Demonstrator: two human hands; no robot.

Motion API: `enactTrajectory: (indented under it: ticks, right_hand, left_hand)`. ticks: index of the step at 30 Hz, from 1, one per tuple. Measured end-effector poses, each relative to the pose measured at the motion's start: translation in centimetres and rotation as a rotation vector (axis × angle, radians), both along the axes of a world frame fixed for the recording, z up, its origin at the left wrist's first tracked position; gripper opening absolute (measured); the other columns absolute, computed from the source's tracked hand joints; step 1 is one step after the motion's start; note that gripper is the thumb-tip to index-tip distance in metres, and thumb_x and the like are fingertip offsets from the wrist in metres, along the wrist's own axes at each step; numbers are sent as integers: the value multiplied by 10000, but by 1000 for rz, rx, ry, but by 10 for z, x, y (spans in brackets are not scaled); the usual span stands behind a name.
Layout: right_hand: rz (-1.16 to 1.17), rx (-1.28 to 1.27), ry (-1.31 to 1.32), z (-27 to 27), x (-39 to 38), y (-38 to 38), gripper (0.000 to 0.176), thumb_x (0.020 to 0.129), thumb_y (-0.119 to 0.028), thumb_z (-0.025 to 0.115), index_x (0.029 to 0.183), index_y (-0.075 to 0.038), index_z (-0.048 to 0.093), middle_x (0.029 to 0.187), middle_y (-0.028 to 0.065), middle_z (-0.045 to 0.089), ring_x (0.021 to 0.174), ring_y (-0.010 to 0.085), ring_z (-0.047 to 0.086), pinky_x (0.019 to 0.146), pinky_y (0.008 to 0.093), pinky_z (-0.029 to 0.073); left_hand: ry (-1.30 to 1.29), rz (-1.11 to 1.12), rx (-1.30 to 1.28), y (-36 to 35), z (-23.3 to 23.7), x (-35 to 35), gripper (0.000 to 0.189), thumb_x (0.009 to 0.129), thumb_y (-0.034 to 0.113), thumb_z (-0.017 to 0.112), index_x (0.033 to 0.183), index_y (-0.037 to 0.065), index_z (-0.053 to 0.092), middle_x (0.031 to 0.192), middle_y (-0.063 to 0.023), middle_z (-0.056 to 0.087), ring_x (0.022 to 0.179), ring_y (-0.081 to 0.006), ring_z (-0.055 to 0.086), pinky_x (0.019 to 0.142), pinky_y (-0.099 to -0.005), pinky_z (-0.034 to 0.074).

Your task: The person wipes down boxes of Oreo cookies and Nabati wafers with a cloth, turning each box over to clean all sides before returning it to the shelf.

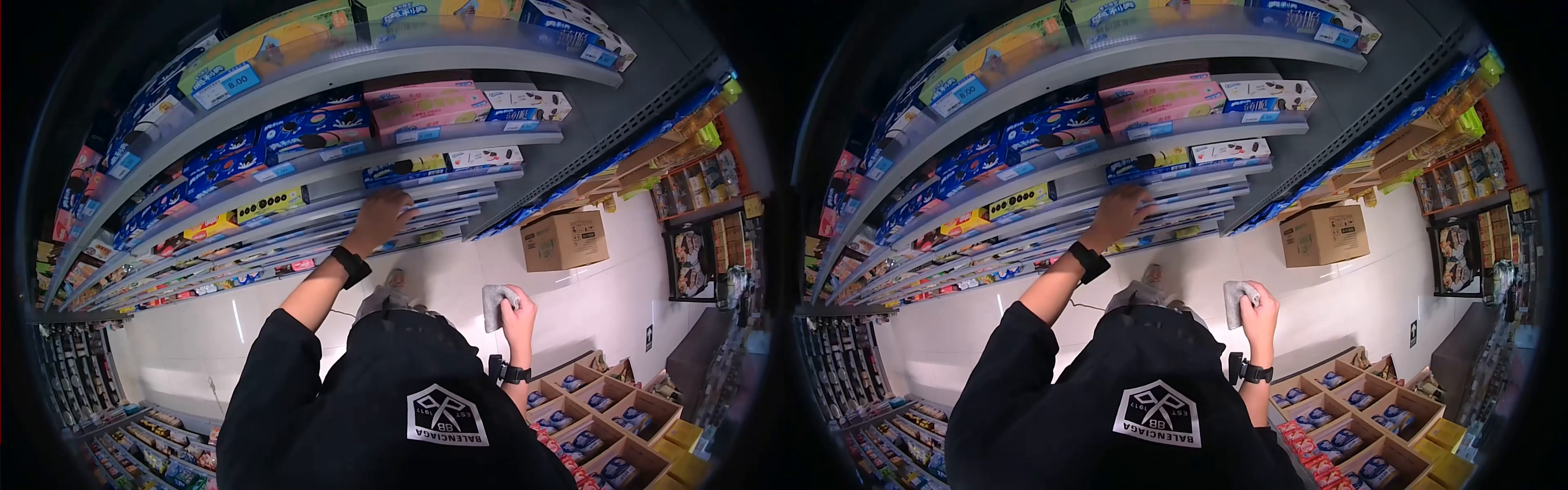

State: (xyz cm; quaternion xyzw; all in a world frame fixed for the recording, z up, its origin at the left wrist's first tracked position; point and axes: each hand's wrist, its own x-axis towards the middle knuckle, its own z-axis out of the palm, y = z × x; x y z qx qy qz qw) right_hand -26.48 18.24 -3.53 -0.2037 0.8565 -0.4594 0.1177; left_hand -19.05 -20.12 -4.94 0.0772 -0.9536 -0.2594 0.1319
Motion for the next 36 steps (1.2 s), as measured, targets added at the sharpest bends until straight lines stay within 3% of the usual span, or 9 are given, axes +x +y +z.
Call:
enactTrajectory:
  ticks: [2, 3, 7, 17, 20, 24, 28, 30, 36]
  right_hand:
    - [-52, -6, 11, 6, -5, -4, 276, 807, -66, 597, 1046, 27, 702, 902, 203, 721, 826, 307, 710, 812, 365, 544]
    - [-63, -5, 8, 9, -8, -6, 278, 808, -66, 596, 1047, 26, 703, 902, 201, 721, 828, 302, 710, 814, 363, 543]
    - [-112, -4, 10, 16, -13, -10, 273, 808, -66, 592, 1038, 25, 705, 901, 202, 724, 835, 301, 714, 818, 361, 543]
    - [-78, 3, 55, 13, -32, -30, 289, 798, -89, 603, 1042, 24, 709, 916, 225, 721, 850, 351, 716, 822, 387, 551]
    - [-60, -13, 62, 8, -36, -33, 283, 812, -72, 586, 1046, 37, 703, 878, 188, 720, 812, 238, 701, 805, 344, 544]
    - [-21, -26, 23, 18, -42, -50, 292, 803, -95, 605, 1052, 22, 705, 920, 224, 718, 853, 364, 713, 813, 389, 551]
    - [175, -131, 18, 46, -46, -80, 357, 784, -63, 618, 1125, -3, 704, 887, 170, 725, 801, 252, 709, 783, 344, 546]
    - [313, -296, -109, 77, -41, -96, 485, 759, -49, 663, 1243, -17, 664, 872, 129, 729, 780, 152, 683, 765, 313, 538]
    - [537, -571, -94, 161, -18, -131, 766, 669, -79, 845, 1373, 30, 565, 996, 107, 741, 903, 128, 702, 840, 291, 542]
  left_hand:
    - [305, 120, -274, -30, -10, -20, 391, 904, 289, 714, 1216, 67, 636, 1057, -192, 682, 998, -359, 659, 890, -449, 527]
    - [137, 187, -288, -41, -18, -25, 569, 860, 345, 759, 1301, 42, 566, 1239, -233, 618, 1162, -398, 589, 990, -466, 476]
    - [-182, 172, 44, -78, -34, -51, 666, 873, 370, 766, 1363, 2, 503, 1358, -228, 560, 1278, -448, 504, 1067, -471, 418]
    - [28, 94, -29, -59, -26, -66, 660, 804, 311, 833, 1305, 12, 524, 1213, -245, 617, 1153, -435, 587, 989, -474, 465]
    - [78, 155, -46, -44, -16, -47, 635, 797, 277, 829, 1304, 31, 536, 1216, -209, 624, 1155, -426, 579, 991, -479, 456]
    - [108, 57, -190, -9, 20, -12, 676, 773, 271, 825, 1342, 71, 521, 1304, -170, 584, 1213, -377, 547, 1053, -495, 413]
    - [209, 10, 120, 33, 43, 22, 715, 786, 227, 823, 1392, 50, 488, 1359, -172, 546, 1272, -366, 519, 1096, -476, 397]
    - [235, 14, 671, 58, 74, 33, 774, 826, 253, 827, 1438, 23, 413, 1403, -195, 530, 1345, -357, 485, 1141, -458, 364]
    - [245, -217, 685, 72, 116, 49, 767, 825, 133, 736, 1503, 20, 395, 1478, -186, 497, 1365, -346, 489, 1148, -415, 374]
